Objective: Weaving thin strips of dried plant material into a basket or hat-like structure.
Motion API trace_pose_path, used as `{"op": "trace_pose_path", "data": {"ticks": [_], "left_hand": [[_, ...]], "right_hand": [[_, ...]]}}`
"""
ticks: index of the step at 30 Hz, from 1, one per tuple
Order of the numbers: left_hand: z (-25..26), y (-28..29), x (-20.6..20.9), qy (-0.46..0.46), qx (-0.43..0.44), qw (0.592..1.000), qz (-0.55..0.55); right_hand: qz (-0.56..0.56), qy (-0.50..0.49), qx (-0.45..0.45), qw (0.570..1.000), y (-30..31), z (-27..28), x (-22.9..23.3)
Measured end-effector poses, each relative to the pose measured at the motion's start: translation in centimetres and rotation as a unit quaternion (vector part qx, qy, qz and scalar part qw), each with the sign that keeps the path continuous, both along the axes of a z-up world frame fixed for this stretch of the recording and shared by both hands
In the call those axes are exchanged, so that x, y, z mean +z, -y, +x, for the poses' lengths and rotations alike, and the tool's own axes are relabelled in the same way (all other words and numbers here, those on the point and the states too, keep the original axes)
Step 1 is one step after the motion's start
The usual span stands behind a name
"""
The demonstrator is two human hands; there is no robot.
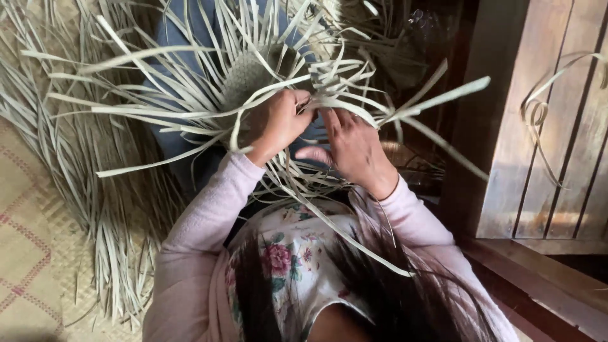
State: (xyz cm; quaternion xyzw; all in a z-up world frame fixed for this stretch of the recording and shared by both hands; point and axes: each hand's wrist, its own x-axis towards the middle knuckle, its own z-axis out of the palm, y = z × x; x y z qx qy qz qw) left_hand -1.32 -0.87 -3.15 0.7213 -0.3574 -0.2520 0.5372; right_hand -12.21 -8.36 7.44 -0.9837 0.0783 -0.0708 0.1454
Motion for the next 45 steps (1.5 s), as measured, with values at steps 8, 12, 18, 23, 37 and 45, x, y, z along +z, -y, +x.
{"op": "trace_pose_path", "data": {"ticks": [8,12,18,23,37,45], "left_hand": [[4.4,0.2,3.0,0.049,0.055,0.995,-0.074],[9.8,-2.1,3.5,-0.465,0.209,0.843,-0.171],[8.8,-5.7,4.4,-0.457,0.184,0.858,-0.142],[4.5,-7.9,6.5,-0.001,0.135,0.981,-0.137],[1.3,-10.0,3.4,0.170,0.018,0.984,-0.044],[2.8,-11.2,1.4,0.067,0.004,0.988,-0.139]], "right_hand": [[0.007,-0.130,0.019,0.991,-2.2,-1.7,-4.7],[0.140,-0.190,0.037,0.971,-2.4,-3.1,-6.6],[0.380,0.035,-0.025,0.924,-2.1,-1.2,-2.7],[0.495,0.030,0.089,0.864,-0.7,-0.8,-3.1],[0.317,0.108,0.222,0.916,-2.4,1.7,-4.0],[0.311,0.114,0.222,0.917,-1.0,2.3,-4.8]]}}
